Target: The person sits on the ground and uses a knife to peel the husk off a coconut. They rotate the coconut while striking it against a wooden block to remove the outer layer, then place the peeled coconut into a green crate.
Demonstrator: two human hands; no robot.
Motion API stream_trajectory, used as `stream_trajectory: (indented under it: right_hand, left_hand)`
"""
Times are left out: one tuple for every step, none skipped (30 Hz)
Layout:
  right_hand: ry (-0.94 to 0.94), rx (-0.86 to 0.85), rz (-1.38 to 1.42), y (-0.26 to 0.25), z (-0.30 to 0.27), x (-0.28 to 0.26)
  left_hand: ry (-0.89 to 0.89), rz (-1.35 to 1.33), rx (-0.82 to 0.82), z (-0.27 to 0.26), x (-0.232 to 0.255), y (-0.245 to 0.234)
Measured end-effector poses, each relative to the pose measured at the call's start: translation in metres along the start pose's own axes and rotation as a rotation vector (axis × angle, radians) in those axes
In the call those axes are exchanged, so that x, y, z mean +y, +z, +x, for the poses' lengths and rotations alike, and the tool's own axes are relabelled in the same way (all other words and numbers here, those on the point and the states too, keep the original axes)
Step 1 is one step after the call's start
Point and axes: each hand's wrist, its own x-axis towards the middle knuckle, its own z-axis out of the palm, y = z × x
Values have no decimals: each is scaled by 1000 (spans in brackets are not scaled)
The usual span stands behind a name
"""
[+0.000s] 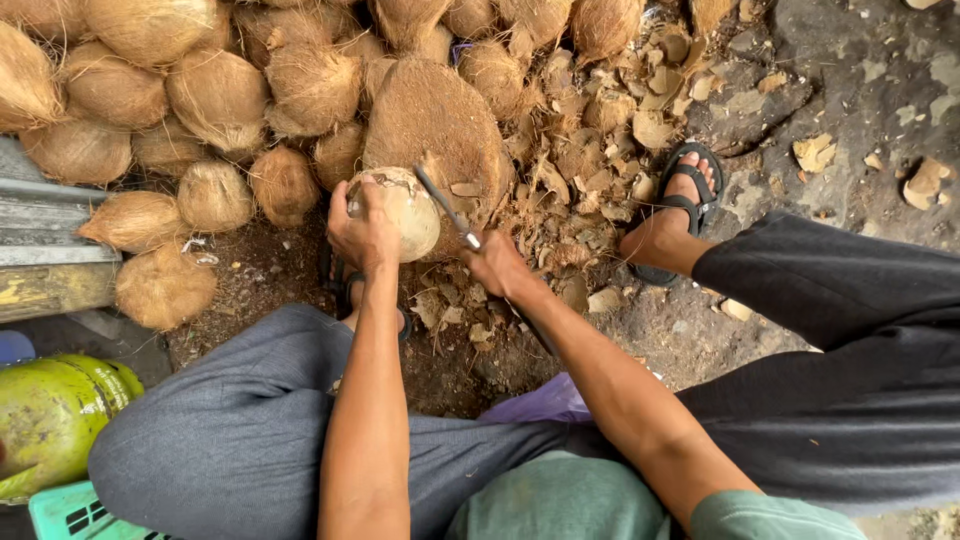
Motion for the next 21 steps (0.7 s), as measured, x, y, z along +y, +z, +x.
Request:
stream_trajectory:
  right_hand:
    - [0, 1, 8, 3, -13, -10]
    - [-47, 77, 139, -1, -18, -21]
    - [-97, 152, 270, -3, -23, -30]
    - [-79, 137, 273, -6, -15, -33]
    - [-165, 153, 318, -7, -8, -36]
    - [-270, 182, 362, -13, 7, -40]
    - [-271, 181, 365, -11, -1, -36]
    - [-323, 231, 363, -16, -2, -35]
    - [-375, 281, 362, -21, -2, -35]
    - [-367, 279, 365, -16, -2, -30]
    - [-397, 284, 413, -10, -1, -24]
    - [-426, 290, 461, -5, 0, -20]
    - [-418, 289, 464, 3, -10, -19]
    - [-307, 218, 409, 7, -16, -19]
    - [-197, 147, 354, 11, -23, -20]
    - [-205, 146, 353, 5, -24, -33]
    - [-195, 120, 363, -1, -25, -47]
    - [-168, 90, 374, -4, -32, -56]
    - [-161, 84, 375, -2, -16, -38]
    - [-289, 157, 404, -1, -2, -18]
    - [-418, 231, 431, 0, 12, 1]
  left_hand:
    - [5, 6, -1, -2, -6, -7]
    - [-19, -13, 1, 0, -7, -4]
    - [-44, -32, 2, 4, -10, -1]
    - [-61, -16, 3, -1, -2, -6]
    - [-39, -71, 5, -6, 6, -10]
    - [2, -140, 8, -4, 19, -9]
    - [3, -138, 9, -3, 3, -12]
    - [-37, -151, 12, 4, -6, -8]
    - [-76, -166, 13, 11, -15, -4]
    - [-81, -158, 11, 12, -19, -3]
    - [-77, -222, 11, 14, -23, -2]
    - [-73, -285, 11, 17, -27, 0]
    - [-77, -278, 8, 12, -26, -6]
    - [-62, -297, 10, 7, -21, -8]
    - [-46, -316, 11, 3, -16, -10]
    - [-40, -321, 16, 1, -14, -10]
    - [-27, -303, 17, 0, -12, -9]
    - [-27, -275, 15, -8, -16, -11]
    - [-34, -270, 16, -2, -21, -9]
    - [-38, -280, 15, 3, -27, -7]
    - [-41, -290, 14, 8, -32, -5]
